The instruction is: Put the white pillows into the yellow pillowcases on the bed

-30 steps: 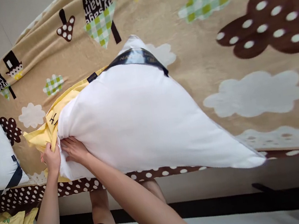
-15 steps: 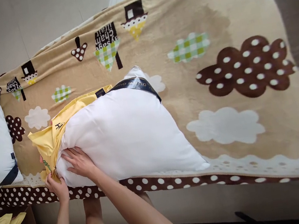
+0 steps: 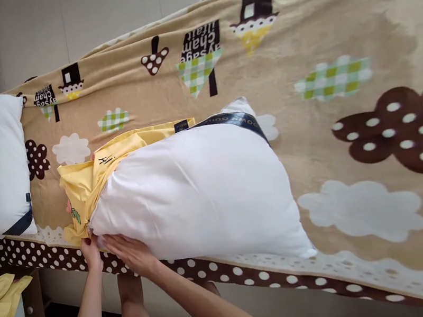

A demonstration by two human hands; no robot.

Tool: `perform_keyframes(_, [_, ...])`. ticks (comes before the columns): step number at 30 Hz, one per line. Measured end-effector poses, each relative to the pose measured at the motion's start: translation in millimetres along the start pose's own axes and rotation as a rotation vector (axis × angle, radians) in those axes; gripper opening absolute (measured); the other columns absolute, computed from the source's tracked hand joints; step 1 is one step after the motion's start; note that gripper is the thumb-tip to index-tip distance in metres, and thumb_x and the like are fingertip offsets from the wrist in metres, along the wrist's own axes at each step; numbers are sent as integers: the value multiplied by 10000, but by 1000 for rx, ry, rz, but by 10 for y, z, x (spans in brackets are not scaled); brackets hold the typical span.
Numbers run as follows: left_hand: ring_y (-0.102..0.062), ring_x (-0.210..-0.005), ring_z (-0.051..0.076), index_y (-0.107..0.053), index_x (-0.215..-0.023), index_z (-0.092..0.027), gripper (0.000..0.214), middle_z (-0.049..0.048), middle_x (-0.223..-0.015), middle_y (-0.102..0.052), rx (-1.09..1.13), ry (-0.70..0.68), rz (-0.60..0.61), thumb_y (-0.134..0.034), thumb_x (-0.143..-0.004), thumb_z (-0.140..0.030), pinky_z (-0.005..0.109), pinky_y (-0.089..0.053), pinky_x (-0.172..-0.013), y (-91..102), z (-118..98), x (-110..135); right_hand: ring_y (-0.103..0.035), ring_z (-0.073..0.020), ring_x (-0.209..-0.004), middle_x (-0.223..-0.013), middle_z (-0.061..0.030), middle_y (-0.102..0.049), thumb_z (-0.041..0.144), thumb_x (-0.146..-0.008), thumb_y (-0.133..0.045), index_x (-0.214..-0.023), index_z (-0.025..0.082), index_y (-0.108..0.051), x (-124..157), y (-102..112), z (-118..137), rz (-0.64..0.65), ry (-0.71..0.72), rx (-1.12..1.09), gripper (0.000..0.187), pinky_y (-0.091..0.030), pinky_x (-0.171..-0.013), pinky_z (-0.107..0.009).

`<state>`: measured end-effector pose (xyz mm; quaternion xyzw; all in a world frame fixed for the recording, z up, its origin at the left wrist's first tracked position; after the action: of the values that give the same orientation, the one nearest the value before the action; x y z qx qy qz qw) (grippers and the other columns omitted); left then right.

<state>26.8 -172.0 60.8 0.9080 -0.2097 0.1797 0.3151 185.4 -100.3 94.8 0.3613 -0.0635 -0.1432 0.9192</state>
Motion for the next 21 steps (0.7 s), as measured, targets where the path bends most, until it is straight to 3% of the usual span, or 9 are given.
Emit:
perform_keyframes(4, [-634, -991, 201, -613, -1025, -176, 348, 106, -1058, -690, 19, -37, -5, -656, -762, -399, 329, -470, -909, -101, -155, -84, -434, -189, -1335, -1503, -62, -419, 9, -811, -362, -1536, 205, -161, -244, 23, -221, -33, -38, -2, 777, -411, -1049, -361])
perform_keyframes(9, [-622, -1032, 209, -601, -1097, -173, 359, 126, -1119, -672, -20, -84, -52, -639, -779, -335, 335, -454, -933, -253, -363, -147, -412, -194, -1355, -1473, -94, -458, 15, -812, -415, -1453, 171, -373, -487, 317, -311, 21, -13, -25, 661, -384, -1075, -394])
perform_keyframes(14, [-624, -944, 208, -622, -977, -165, 294, 96, -1002, -691, -89, -107, -125, -637, -771, -374, 319, -467, -856, -168, -607, -40, -498, -205, -1282, -1411, -59, -534, -40, -719, -435, -1343, 197, -512, -727, 598, -423, 33, -65, -143, 671, -384, -1054, -391])
perform_keyframes(17, [-622, -856, 192, -612, -875, -169, 207, 66, -899, -687, -169, -110, -84, -606, -770, -348, 289, -469, -777, -105, -746, 156, -554, -202, -1217, -1336, -34, -602, -54, -711, -432, -1295, 218, -551, -912, 654, -424, 9, -87, -205, 655, -389, -1031, -378])
perform_keyframes(21, [-558, -661, 153, -548, -718, -190, 64, 3, -672, -616, -339, -146, 6, -548, -743, -250, 261, -436, -653, -67, -865, 368, -575, -238, -1189, -1263, -72, -649, -42, -719, -471, -1266, 199, -581, -1072, 606, -357, 25, -100, -209, 608, -413, -987, -384])
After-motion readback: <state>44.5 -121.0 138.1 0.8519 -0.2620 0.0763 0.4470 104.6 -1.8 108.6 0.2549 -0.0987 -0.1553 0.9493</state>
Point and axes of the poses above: each hand's wrist, its own x-axis away from the middle knuckle, its own y-axis out of the back of the hand, z = x × y, the point moved 2 cm from there along -x, towards the middle knuckle
